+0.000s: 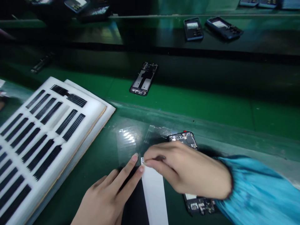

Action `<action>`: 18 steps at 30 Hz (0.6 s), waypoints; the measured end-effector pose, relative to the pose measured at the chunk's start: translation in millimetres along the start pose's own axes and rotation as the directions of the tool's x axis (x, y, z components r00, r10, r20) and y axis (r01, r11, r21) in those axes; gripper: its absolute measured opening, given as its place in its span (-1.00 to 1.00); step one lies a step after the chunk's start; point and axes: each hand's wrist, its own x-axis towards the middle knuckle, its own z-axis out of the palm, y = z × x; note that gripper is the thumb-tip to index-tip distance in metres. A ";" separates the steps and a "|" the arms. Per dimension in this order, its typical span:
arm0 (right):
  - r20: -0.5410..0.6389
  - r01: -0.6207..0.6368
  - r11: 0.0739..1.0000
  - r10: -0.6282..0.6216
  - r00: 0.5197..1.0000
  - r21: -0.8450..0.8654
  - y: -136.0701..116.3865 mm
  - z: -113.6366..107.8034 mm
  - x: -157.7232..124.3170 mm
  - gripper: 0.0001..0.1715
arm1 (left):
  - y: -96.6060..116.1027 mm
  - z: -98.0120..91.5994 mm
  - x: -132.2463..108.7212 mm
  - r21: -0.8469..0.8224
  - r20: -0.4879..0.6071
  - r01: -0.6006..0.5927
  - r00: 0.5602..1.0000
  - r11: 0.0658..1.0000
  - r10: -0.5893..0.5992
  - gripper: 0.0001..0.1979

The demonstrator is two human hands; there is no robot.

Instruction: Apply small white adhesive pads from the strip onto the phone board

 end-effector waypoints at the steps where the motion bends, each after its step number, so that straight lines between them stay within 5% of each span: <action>1: 0.047 0.007 1.000 -0.007 0.999 0.003 0.7 -4.5 7.9 -0.71 | 0.7 0.0 0.1 -0.001 0.000 0.004 1.000 1.000 -0.004 -0.21; 5: 0.147 -0.012 0.995 -0.002 0.989 0.095 9.2 -12.5 27.0 -0.66 | 2.0 1.4 -0.3 -0.004 -0.005 0.010 1.000 1.000 -0.010 -0.20; 10: 0.093 -0.152 0.955 0.132 0.987 0.254 20.0 -4.5 19.2 -0.65 | 2.1 3.5 -1.1 -0.019 -0.026 0.016 1.000 1.000 -0.016 -0.23; 18: 0.067 -0.186 0.882 0.174 0.982 0.432 33.3 8.3 5.2 -0.62 | 1.8 4.3 -1.1 -0.068 -0.063 0.055 0.996 0.996 -0.059 -0.28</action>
